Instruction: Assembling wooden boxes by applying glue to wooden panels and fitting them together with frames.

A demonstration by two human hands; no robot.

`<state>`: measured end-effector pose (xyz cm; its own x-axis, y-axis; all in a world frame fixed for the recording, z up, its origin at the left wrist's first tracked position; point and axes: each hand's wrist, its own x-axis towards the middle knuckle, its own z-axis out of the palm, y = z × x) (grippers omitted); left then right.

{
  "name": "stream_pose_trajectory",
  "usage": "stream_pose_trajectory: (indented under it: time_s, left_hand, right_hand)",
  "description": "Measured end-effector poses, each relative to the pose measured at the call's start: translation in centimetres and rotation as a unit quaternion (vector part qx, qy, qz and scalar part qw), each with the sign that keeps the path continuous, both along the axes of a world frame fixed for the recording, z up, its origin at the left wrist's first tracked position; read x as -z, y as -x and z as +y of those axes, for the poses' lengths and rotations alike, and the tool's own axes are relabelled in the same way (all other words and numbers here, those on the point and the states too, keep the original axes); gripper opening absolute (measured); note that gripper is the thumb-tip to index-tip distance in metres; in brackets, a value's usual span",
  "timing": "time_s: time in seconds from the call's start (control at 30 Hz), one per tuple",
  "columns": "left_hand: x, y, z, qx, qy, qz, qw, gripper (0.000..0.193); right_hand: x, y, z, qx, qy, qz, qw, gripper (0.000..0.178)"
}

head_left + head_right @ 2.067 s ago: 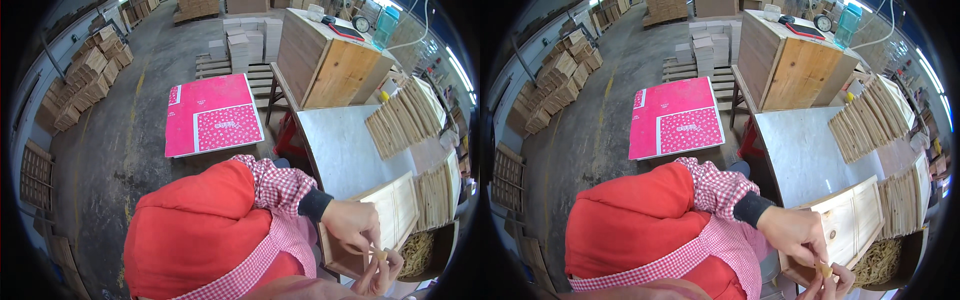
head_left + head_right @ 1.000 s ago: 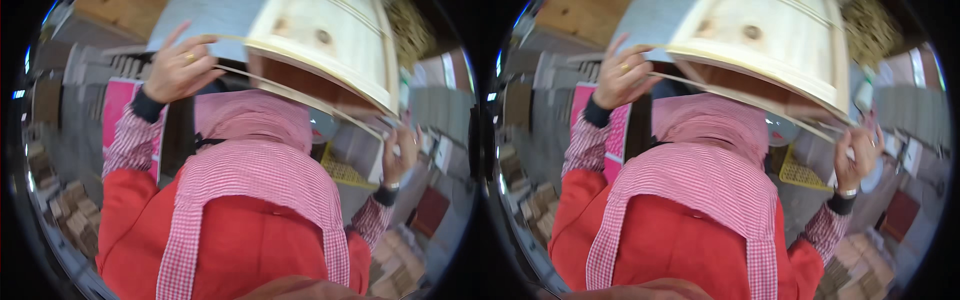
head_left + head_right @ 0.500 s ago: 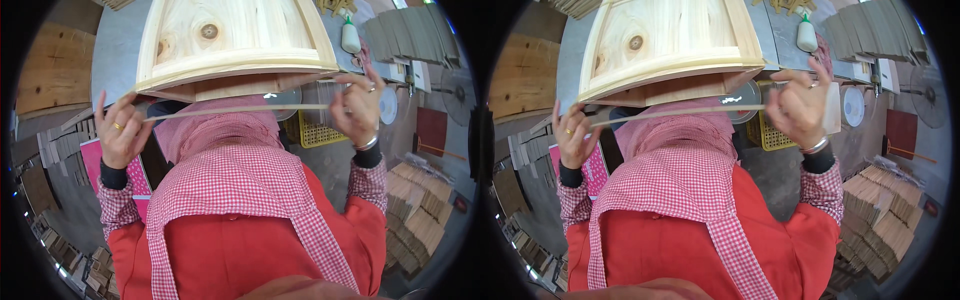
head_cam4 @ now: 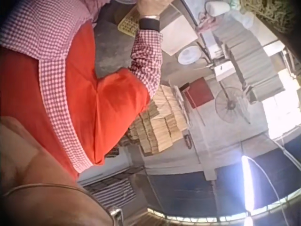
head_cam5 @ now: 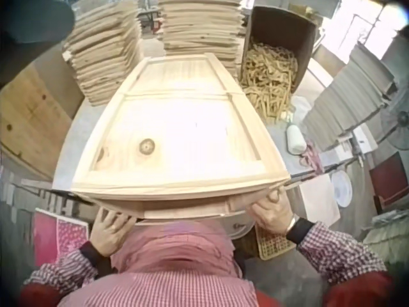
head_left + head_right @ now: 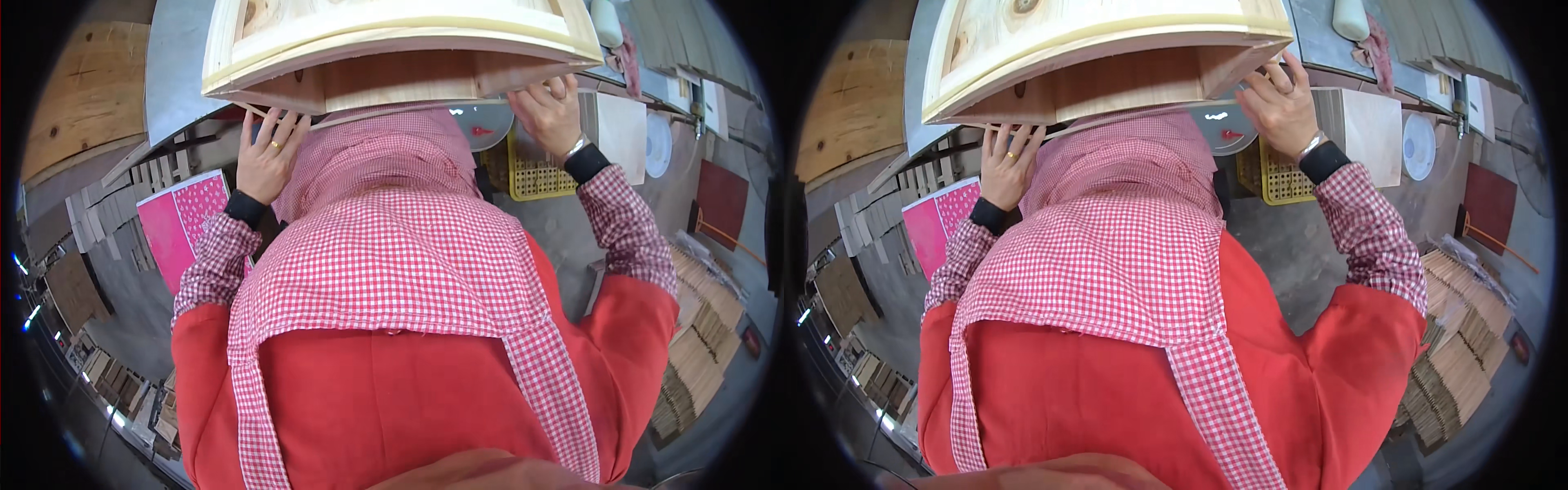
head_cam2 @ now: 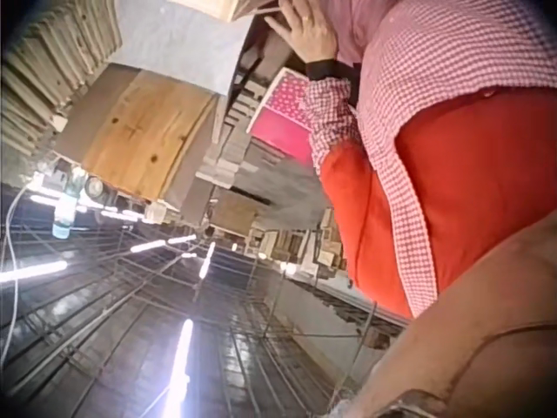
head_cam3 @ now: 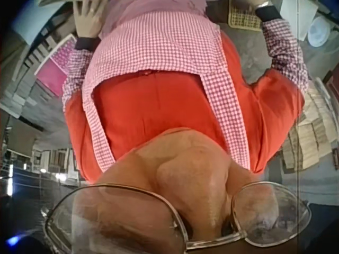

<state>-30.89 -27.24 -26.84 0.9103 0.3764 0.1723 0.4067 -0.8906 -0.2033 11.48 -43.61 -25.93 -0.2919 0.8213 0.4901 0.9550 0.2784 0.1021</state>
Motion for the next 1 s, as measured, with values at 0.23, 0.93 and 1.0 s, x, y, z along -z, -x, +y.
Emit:
stream_pose_trajectory:
  time_s: [0.23, 0.93, 1.0]
  left_hand:
    - [-0.8, 0.0, 0.8, -0.010, -0.028, 0.006, 1.000, 0.053]
    - [-1.4, -1.6, 0.1, -0.036, 0.373, -0.154, 0.914, 0.040]
    - [2.3, -1.5, -1.8, -0.058, 0.373, -0.134, 0.916, 0.039]
  right_hand:
    - [-0.7, 0.2, 1.0, 0.016, 0.031, -0.025, 0.999, 0.013]
    - [-6.7, 1.3, 0.9, 0.164, -0.015, 0.333, 0.928, 0.008]
    - [-4.6, 1.9, 0.5, 0.157, -0.009, 0.409, 0.899, 0.011]
